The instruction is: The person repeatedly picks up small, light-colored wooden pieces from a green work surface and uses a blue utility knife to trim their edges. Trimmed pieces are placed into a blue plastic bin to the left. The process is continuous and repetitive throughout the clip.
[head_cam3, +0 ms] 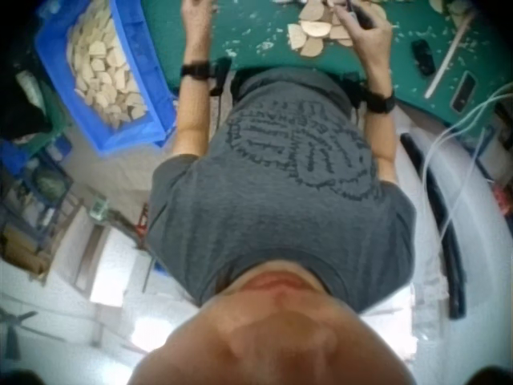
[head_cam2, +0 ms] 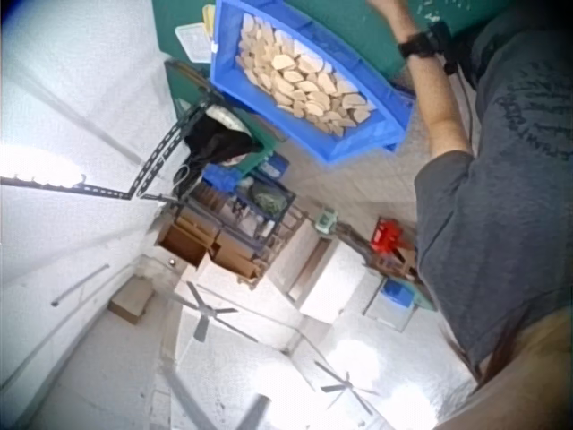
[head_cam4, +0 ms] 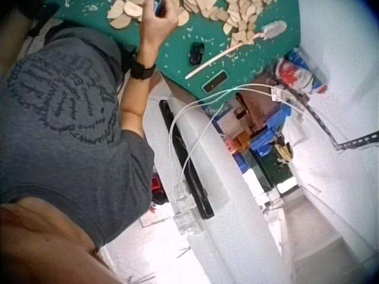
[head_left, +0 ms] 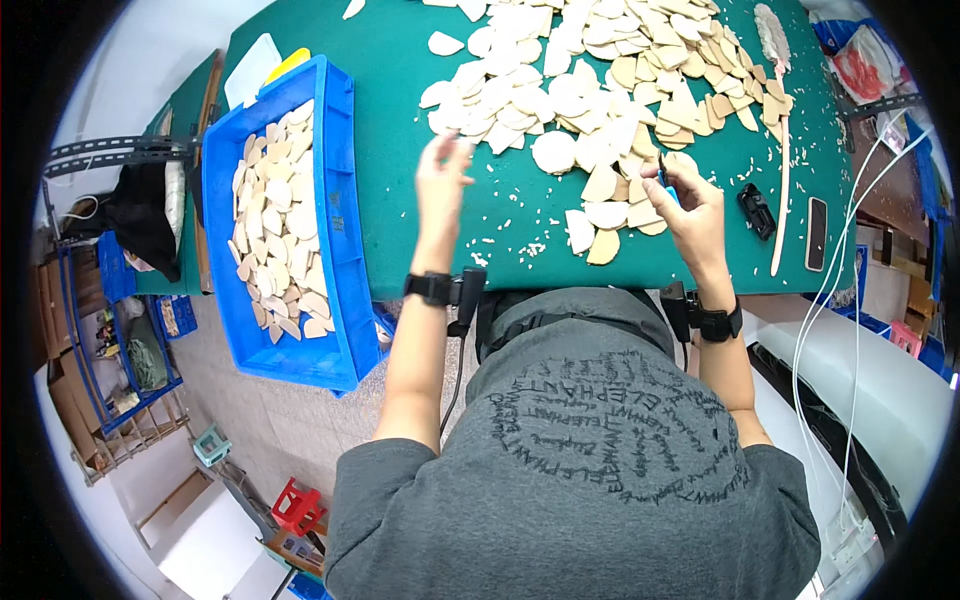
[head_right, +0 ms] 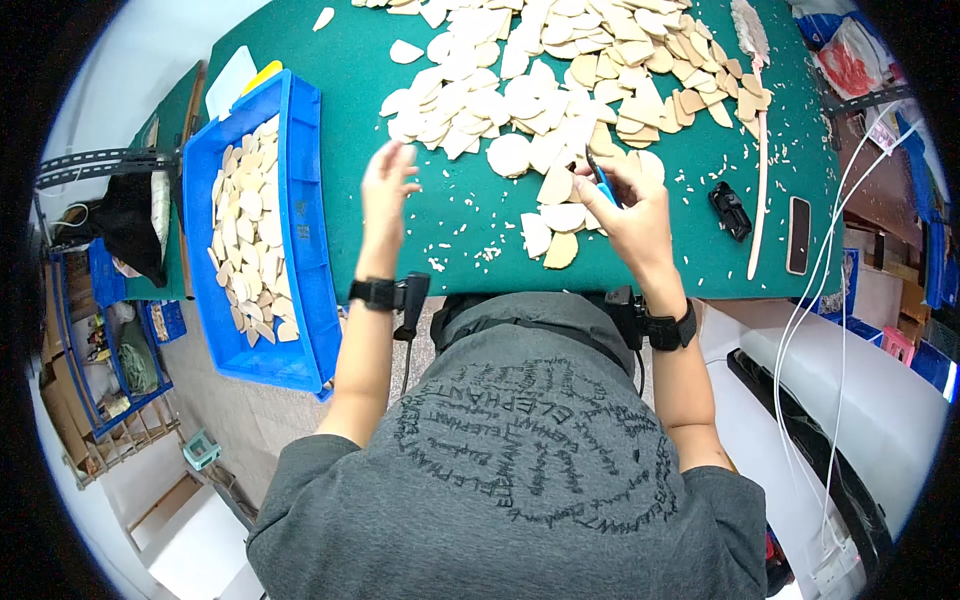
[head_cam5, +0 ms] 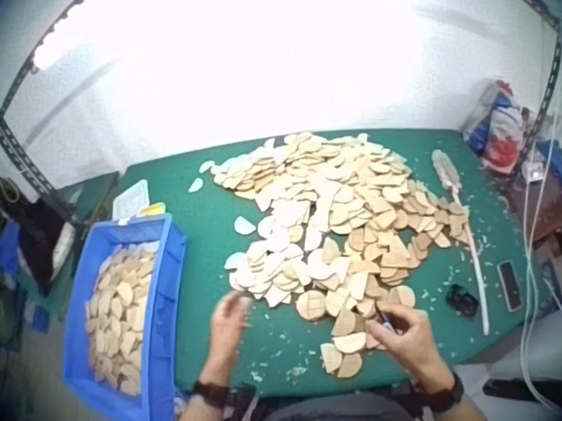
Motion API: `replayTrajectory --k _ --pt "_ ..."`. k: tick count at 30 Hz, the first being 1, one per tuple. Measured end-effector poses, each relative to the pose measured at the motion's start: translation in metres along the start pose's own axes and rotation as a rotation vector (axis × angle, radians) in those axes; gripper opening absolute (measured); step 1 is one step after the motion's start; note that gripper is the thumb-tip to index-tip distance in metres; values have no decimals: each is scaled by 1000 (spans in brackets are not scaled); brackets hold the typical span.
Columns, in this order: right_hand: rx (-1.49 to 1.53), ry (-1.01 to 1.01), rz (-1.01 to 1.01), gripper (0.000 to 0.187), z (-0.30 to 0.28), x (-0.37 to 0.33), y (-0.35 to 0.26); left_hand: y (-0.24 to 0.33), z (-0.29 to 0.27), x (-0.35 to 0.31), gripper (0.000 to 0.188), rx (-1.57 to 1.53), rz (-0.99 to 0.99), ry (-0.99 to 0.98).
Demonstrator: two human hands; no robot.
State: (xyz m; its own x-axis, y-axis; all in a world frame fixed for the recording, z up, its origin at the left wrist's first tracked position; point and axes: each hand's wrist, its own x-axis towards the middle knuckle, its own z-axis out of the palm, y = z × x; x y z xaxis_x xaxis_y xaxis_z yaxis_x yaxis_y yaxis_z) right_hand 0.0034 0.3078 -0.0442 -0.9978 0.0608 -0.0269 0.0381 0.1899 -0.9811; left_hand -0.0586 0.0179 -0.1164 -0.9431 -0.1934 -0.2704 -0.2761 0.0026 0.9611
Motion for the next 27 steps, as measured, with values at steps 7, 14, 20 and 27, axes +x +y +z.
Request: replayTrajectory --k 7,14,20,27 --pt "10 34 61 18 -8 -10 0 -53 110 19 64 1004 551 -406" --pt "-51 -36 91 24 9 -5 1 -5 64 -6 39 -192 -120 -343" --pt "-53 -145 47 29 37 4 -2 60 49 -62 41 -479 -174 -308" --pt "-102 -87 -47 30 52 3 -17 81 38 -81 41 -580 -102 -324"
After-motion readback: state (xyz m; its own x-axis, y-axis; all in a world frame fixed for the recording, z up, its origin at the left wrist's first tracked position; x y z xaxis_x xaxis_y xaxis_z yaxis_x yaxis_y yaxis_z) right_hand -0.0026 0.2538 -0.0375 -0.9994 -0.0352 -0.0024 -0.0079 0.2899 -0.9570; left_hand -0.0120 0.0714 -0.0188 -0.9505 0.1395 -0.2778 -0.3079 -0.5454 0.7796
